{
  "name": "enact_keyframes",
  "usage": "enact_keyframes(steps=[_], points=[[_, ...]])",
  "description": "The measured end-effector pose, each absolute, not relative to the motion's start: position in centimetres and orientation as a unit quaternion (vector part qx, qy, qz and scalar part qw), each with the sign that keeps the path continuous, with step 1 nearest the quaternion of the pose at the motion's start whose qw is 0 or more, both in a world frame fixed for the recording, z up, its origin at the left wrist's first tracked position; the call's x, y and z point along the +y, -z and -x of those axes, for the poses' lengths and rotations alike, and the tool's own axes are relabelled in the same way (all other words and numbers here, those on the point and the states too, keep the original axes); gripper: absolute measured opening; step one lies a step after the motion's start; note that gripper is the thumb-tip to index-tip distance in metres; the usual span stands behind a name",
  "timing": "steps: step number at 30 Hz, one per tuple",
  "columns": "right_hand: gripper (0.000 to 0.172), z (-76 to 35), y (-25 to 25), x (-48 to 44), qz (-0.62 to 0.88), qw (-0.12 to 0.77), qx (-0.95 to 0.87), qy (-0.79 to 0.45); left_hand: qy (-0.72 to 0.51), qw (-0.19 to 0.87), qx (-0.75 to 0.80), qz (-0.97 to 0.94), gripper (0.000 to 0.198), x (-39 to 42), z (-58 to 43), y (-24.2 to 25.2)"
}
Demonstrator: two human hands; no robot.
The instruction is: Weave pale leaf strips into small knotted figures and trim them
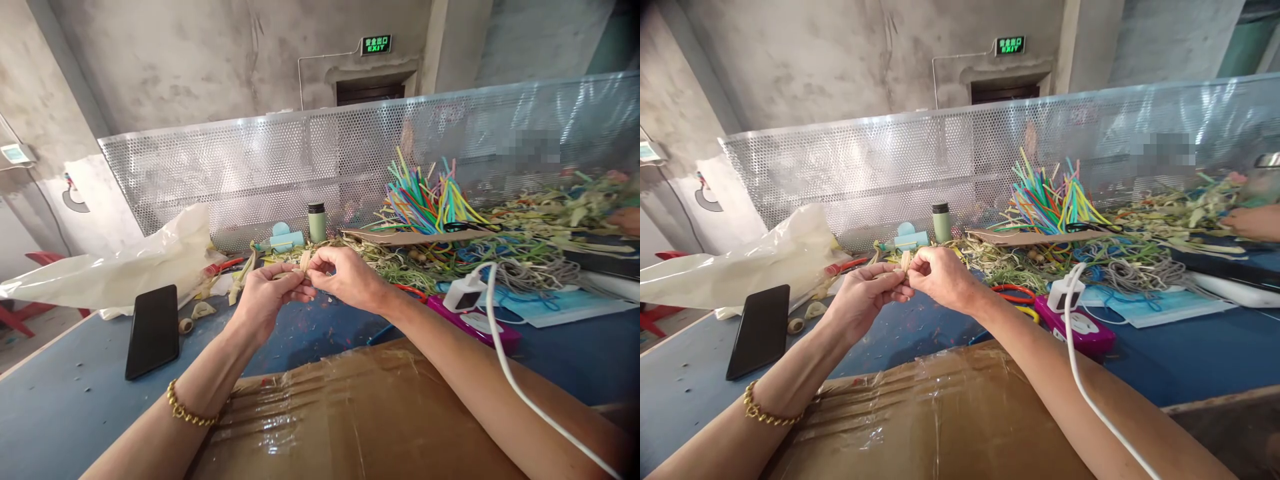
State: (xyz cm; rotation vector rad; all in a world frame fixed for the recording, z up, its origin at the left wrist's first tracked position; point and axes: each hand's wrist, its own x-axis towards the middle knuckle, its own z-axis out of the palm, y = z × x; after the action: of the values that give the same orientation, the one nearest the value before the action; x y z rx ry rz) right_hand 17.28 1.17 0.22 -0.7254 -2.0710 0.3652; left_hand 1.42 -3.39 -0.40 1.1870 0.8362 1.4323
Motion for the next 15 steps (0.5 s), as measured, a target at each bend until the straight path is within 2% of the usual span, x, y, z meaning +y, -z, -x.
enact_keyframes(steps=[8,15], points=[[0.007,-17.5,-0.5,1.0,0.289,0.428,-0.844,-0.142,-0.596,0.51,0.366,-0.501,0.019,-3.5,-1.4,0.3],[0.022,-18.2,-1.5,1.1,0.217,0.417,-0.855,-0.22,-0.588,0.508,0.362,-0.514,0.017,-3.6,-1.5,0.5]])
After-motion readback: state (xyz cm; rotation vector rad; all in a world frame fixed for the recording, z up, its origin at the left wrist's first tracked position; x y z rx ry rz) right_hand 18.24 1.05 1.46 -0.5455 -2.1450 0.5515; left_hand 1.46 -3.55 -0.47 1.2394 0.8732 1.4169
